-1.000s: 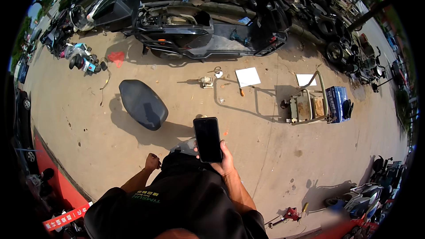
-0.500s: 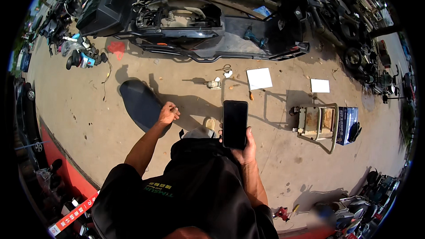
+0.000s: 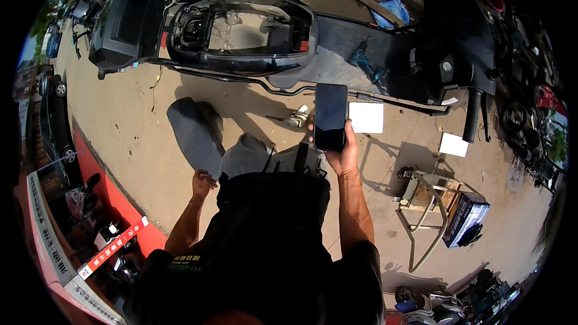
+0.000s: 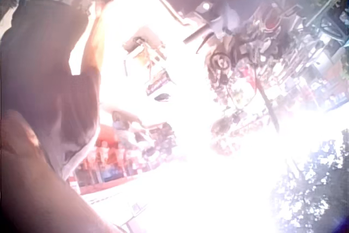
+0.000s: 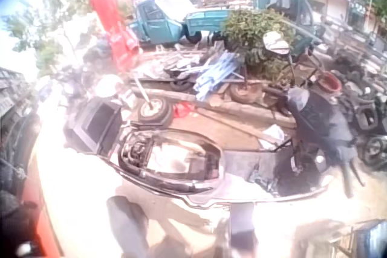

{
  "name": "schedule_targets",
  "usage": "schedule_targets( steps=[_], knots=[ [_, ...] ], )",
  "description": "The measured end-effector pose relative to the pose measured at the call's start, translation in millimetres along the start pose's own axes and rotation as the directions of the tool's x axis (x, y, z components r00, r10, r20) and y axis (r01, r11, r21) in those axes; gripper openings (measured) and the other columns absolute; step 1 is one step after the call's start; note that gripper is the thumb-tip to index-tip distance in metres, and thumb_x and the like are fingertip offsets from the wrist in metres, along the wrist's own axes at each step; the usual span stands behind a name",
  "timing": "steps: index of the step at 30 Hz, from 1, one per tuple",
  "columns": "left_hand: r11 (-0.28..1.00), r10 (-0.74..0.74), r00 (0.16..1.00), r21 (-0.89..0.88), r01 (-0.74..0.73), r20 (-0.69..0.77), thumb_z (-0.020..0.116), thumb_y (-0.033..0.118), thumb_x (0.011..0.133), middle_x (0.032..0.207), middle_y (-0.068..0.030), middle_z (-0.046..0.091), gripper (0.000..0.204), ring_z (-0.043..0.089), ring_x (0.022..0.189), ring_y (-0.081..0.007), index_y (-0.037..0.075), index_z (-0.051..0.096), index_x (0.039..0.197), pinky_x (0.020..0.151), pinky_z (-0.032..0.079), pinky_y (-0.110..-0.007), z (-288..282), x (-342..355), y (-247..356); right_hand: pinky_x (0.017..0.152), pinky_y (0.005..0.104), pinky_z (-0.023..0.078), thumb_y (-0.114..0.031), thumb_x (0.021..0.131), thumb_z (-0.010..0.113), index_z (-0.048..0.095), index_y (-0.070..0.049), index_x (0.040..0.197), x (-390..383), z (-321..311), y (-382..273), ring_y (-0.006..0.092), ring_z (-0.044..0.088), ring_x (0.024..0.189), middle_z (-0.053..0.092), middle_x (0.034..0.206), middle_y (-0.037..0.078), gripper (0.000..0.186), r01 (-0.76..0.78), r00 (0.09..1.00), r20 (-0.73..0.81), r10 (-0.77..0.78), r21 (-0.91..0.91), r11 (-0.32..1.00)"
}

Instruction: The person works on a scooter in a workshop, using a screwdriver to adjust components under the seat and a power drill to secure the seat. They also briefly handle a smartphone and search through a pile of tools before returning to the scooter.

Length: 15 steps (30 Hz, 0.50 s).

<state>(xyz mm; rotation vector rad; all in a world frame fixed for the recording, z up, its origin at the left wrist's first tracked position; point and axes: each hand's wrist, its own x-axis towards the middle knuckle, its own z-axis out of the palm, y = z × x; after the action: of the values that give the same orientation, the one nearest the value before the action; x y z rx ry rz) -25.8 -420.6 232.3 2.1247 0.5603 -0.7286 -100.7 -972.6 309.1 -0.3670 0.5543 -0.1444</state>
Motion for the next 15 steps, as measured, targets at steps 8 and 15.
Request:
schedule_targets(
  steps=[8,15],
  knots=[
    [0.984,0.142,0.975,0.079,-0.157,0.172,0.059,0.008,0.101,0.077,-0.0124,0.072,0.01,0.071,0.064,-0.0189,0.001,0.061,0.108,0.057,0.055,-0.032,82.3,83.0,148.0,0.089,0.0467,0.058,-0.064,0.106,0.043,0.049,-0.002,0.151,111.5,-40.8,-44.7,0.0339,0.068,0.116,0.065,0.135,0.022,0.077,-0.002,0.996,-0.087,0.0,-0.026,1.0],
    [0.758,0.218,0.763,0.386,-0.525,0.608,0.064,0.011,0.099,0.084,-0.0118,0.074,0.013,0.074,0.078,-0.0259,0.005,0.06,0.11,0.071,0.057,-0.039,205.3,230.6,152.0,0.093,0.0486,0.057,-0.063,0.107,0.041,0.049,-0.001,0.152,218.4,-124.1,14.5,0.0363,0.067,0.12,0.065,0.137,0.022,0.077,0.006,0.951,-0.309,0.009,0.046,0.999]
  ],
)
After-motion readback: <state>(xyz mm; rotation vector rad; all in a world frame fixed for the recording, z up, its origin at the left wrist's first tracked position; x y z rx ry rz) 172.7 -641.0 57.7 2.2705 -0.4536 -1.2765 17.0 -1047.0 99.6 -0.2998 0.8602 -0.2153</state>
